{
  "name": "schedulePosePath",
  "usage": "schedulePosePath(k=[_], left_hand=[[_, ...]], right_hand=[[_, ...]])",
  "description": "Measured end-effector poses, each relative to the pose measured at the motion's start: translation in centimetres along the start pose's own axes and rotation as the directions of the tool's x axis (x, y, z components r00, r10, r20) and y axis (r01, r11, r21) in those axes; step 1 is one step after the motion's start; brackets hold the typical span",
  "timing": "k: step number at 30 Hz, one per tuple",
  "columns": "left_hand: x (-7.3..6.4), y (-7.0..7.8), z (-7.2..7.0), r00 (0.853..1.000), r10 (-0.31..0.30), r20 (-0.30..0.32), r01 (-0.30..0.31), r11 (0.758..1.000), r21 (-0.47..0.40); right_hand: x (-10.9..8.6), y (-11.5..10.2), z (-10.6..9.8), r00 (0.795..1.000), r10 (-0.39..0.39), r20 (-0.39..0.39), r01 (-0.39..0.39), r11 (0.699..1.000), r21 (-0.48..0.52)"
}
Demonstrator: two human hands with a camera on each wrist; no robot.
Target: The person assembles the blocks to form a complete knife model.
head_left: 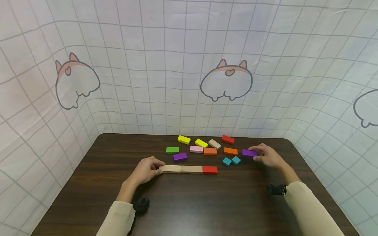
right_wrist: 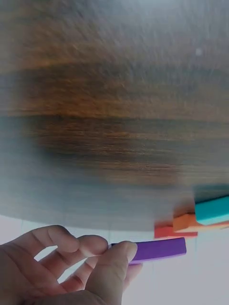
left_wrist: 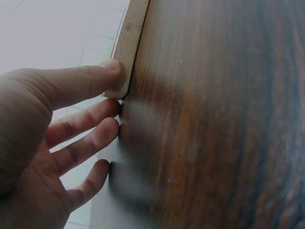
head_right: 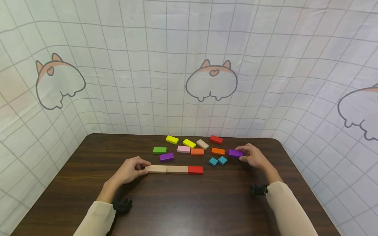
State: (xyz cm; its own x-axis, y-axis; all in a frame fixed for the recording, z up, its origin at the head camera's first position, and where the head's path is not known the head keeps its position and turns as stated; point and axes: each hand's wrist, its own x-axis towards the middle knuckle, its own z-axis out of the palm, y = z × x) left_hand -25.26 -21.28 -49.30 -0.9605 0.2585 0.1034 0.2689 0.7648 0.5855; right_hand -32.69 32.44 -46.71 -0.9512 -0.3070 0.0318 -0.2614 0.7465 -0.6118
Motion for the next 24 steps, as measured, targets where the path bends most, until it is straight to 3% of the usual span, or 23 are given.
schedulePosePath(k=[12,24], left_hand=[[-0.1,0.2,-0.2,1.000,-0.003,0.008,0.003,1.000,-0.008],[0.0,0.2,0.0,1.000,-0.013,0.013,0.013,1.000,-0.011]], right_hand=[[-2.7,-0.9,1.0,0.990,-0.087,0.109,0.086,0.996,0.014],[-3.3,-2.6,3.6,0.955,-0.182,0.233,0.178,0.983,0.039]])
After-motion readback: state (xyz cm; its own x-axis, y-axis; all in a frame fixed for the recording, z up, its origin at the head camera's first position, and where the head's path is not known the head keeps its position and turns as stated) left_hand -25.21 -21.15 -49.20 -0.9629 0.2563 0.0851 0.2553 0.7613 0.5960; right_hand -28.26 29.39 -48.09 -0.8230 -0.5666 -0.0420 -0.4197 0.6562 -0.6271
